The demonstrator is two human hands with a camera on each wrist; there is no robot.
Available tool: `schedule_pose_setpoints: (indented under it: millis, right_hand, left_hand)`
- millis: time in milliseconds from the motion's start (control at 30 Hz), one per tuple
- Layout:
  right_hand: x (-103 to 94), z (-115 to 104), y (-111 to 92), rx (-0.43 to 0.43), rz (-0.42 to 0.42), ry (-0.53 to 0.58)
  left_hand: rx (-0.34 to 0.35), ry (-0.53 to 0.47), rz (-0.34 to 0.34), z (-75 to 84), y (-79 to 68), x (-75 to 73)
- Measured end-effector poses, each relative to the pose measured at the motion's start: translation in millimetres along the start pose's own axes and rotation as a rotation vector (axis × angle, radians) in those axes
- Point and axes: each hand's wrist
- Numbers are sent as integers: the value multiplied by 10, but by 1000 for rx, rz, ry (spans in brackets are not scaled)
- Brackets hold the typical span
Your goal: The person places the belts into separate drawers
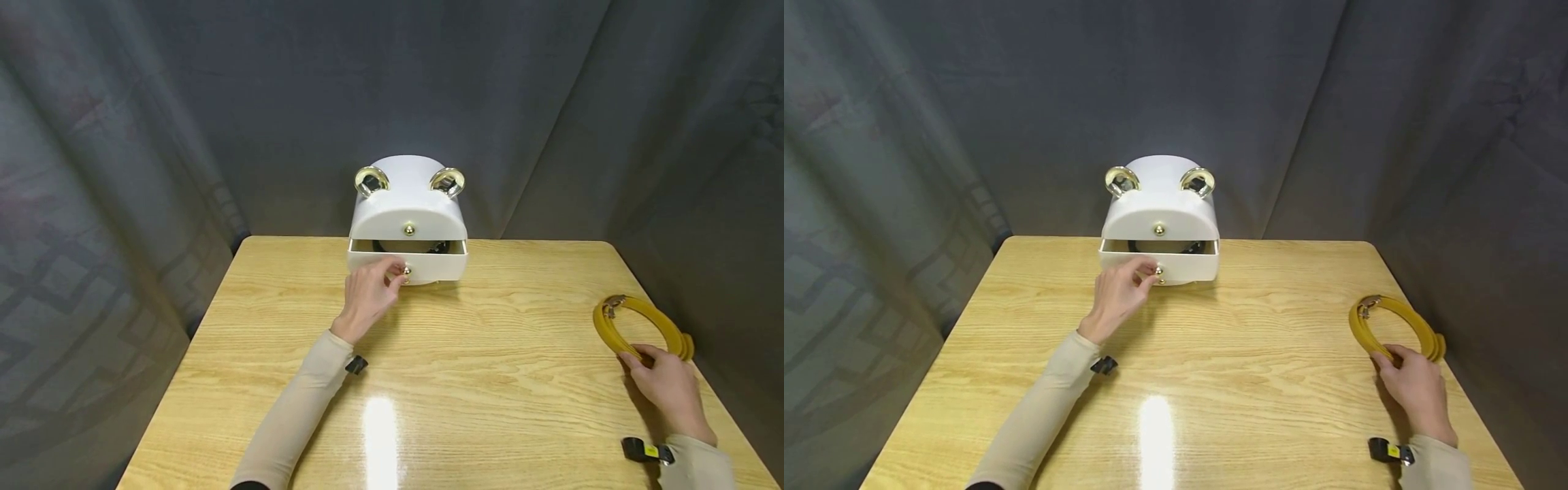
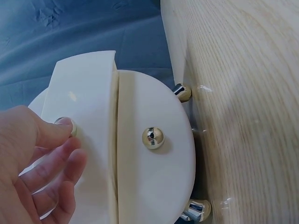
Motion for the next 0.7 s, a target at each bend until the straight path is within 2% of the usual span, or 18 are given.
schedule_pose_setpoints:
  millis: [700]
  right_hand:
    - [-41,-91,-54,7,24,-37]
  left_hand:
    - [-24,-12,21,3,23,42]
Point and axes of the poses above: each hand's wrist, its own y-axis towards the middle knuckle, its own x-axis out of the palm, z = x × y, and after that the axes turned 7 degrees about -x, right-handed
